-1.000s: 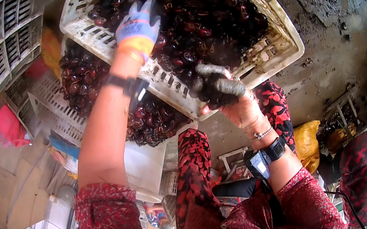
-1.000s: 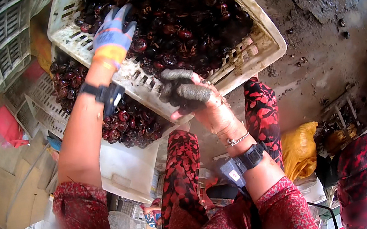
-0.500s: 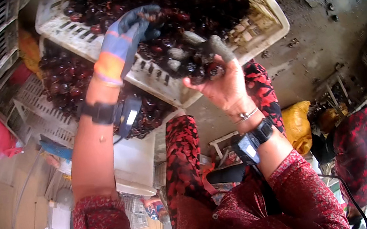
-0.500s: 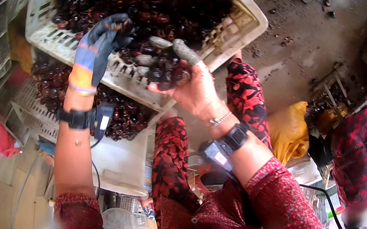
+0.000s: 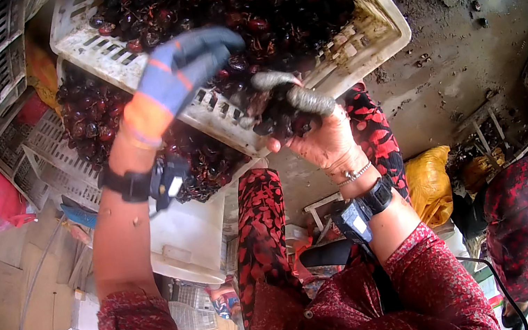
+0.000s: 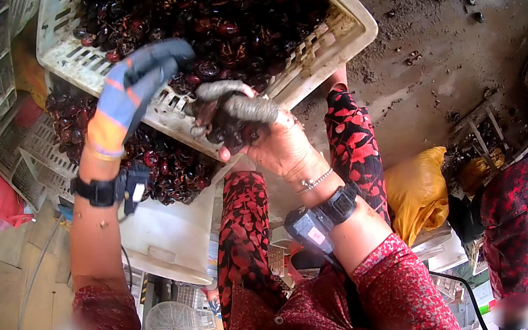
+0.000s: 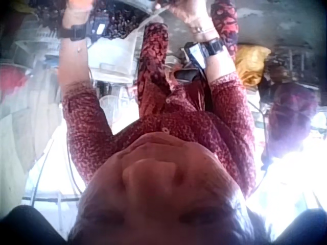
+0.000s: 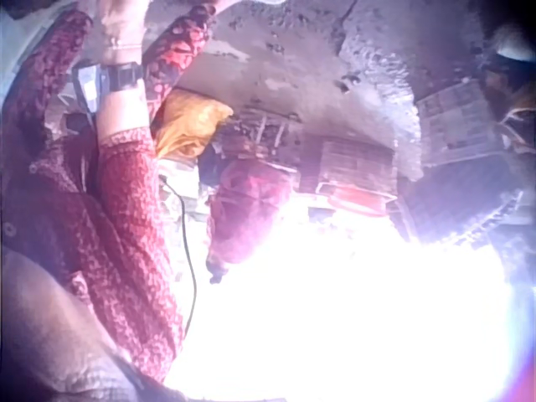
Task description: The person sorts water chestnuts by hand, transferring them between plastic crates and a bucket of water. They repeatedly pick up the chestnuts, clean them, and place them into the water bucket.
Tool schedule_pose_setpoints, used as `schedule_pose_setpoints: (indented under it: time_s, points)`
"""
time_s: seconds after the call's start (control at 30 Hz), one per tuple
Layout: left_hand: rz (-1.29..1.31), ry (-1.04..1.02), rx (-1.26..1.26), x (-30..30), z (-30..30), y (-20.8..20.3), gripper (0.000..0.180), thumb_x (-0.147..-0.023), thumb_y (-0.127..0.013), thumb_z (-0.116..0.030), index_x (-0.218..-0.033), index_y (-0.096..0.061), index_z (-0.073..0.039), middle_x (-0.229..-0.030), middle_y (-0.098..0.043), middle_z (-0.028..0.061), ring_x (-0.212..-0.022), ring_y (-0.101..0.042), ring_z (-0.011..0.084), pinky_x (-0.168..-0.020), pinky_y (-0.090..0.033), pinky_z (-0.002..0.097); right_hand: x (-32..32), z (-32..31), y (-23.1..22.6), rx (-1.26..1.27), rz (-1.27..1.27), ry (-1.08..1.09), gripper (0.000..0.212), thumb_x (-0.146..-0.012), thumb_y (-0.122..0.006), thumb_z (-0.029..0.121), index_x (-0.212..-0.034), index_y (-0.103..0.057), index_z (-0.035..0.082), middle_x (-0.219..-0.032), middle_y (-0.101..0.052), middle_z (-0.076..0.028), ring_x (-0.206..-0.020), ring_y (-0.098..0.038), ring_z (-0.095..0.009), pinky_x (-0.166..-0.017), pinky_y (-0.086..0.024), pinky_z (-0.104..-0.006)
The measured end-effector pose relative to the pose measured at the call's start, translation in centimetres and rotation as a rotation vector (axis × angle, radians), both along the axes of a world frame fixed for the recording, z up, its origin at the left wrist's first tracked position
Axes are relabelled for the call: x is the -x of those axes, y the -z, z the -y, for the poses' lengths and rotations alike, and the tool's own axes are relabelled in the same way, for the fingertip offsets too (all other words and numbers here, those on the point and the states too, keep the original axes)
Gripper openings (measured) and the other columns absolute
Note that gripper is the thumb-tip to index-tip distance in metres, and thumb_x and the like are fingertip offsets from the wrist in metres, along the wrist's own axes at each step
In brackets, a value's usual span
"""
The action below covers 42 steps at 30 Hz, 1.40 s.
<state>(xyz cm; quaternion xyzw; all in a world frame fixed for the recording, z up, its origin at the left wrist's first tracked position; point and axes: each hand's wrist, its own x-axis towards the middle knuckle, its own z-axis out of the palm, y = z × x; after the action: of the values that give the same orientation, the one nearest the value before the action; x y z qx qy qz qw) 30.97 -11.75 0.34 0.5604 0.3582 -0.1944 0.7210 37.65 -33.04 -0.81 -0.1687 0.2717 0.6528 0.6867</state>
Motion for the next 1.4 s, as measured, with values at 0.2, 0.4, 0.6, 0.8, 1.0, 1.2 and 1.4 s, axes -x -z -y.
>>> schedule_pose_setpoints:
  time_s: [0.2, 0.4, 0.6, 0.8, 1.0, 1.2, 1.4]
  points:
    - [0.601, 1.054, -1.184, -10.6, 0.3, 8.8, 0.039, -0.074, -0.058, -0.02, -0.112, -0.06, -0.011, -0.13, -0.047, 0.0117, -0.116, -0.047, 0.0322, -0.098, -0.038, 0.0384, 1.0, 2.2, 0.9, -0.062, -0.012, -0.115, 0.043, -0.084, -0.06, 0.028, -0.118, -0.052, 0.003, -0.105, -0.06, -0.009, -0.084, -0.06, -0.016, -0.061, -0.053, -0.0318]
    - [0.526, 1.373, -1.589, -9.3, 3.3, 16.1, 0.059, -0.078, -0.06, -0.043, -0.129, -0.047, -0.016, -0.133, -0.044, 0.0089, -0.125, -0.036, 0.0278, -0.104, -0.022, 0.0552, -0.3, 1.4, -0.3, -0.065, 0.055, -0.134, 0.043, -0.085, -0.057, 0.033, -0.118, -0.053, 0.004, -0.104, -0.06, -0.007, -0.089, -0.06, -0.015, -0.063, -0.054, -0.0303]
    - [-0.004, 1.804, -1.376, -13.4, 3.1, 10.5, 0.038, -0.088, -0.044, -0.025, -0.125, -0.051, -0.023, -0.131, -0.045, 0.005, -0.122, -0.04, 0.0331, -0.098, -0.025, 0.0661, 0.1, 2.3, 0.7, -0.152, 0.092, -0.138, 0.05, -0.089, -0.051, 0.043, -0.12, -0.05, 0.004, -0.106, -0.06, -0.008, -0.09, -0.059, -0.014, -0.067, -0.053, -0.0283]
    - [-0.179, 1.656, -1.472, -8.2, -1.8, 8.2, 0.046, -0.082, -0.053, -0.031, -0.126, -0.05, -0.018, -0.137, -0.042, 0.0053, -0.125, -0.038, 0.0324, -0.095, -0.03, 0.0618, 1.7, 3.0, 0.8, -0.078, 0.024, -0.214, 0.042, -0.085, -0.06, 0.033, -0.116, -0.054, 0.005, -0.104, -0.06, -0.006, -0.088, -0.061, -0.014, -0.068, -0.049, -0.0259]
    - [-0.268, 1.388, -1.431, -2.5, -7.8, 8.9, 0.061, -0.075, -0.065, -0.04, -0.13, -0.045, -0.024, -0.137, -0.04, 0.0061, -0.126, -0.034, 0.0343, -0.1, -0.031, 0.0527, -0.4, 1.8, -0.9, -0.137, 0.094, -0.321, 0.032, -0.089, -0.054, 0.032, -0.109, -0.06, 0.008, -0.098, -0.062, -0.002, -0.089, -0.059, -0.01, -0.062, -0.046, -0.0199]
    - [-0.337, 1.232, -1.448, 1.9, -11.4, 5.7, 0.057, -0.083, -0.053, -0.048, -0.134, -0.04, -0.024, -0.14, -0.036, 0.0059, -0.126, -0.035, 0.0339, -0.102, -0.03, 0.051, 0.9, 2.4, 0.3, -0.238, 0.168, -0.223, 0.048, -0.087, -0.055, 0.043, -0.116, -0.057, 0.005, -0.105, -0.061, -0.006, -0.095, -0.058, -0.013, -0.067, -0.053, -0.027]
    - [-0.429, 1.228, -1.48, 6.7, -14.0, 3.3, 0.055, -0.084, -0.054, -0.044, -0.134, -0.041, -0.025, -0.139, -0.037, 0.0097, -0.127, -0.035, 0.0319, -0.106, -0.027, 0.0422, 1.2, 1.9, 0.3, -0.107, 0.052, -0.268, 0.046, -0.087, -0.054, 0.039, -0.116, -0.056, 0.004, -0.105, -0.061, -0.006, -0.087, -0.059, -0.013, -0.062, -0.054, -0.0296]
